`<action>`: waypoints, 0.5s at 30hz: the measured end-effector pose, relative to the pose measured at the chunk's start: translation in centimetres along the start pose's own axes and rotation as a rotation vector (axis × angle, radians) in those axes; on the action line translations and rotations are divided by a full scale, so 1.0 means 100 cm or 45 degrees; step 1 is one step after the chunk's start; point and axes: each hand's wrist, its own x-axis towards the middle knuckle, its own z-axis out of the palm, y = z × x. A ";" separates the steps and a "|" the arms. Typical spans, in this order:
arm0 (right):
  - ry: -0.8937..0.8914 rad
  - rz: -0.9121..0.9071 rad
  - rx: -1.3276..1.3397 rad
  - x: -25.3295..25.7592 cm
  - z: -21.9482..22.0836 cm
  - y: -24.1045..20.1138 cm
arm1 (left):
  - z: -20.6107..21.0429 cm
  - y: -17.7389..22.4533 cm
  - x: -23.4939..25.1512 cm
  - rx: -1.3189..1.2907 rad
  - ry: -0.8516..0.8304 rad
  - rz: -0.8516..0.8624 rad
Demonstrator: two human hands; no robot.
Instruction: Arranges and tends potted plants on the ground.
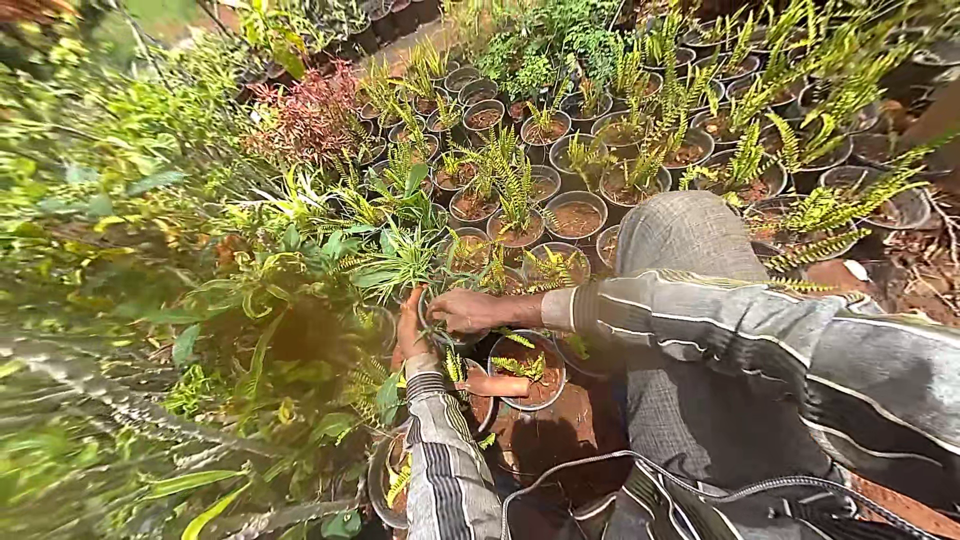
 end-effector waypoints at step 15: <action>-0.083 -0.009 0.038 0.006 0.003 0.008 | 0.000 0.005 0.001 0.017 -0.029 -0.041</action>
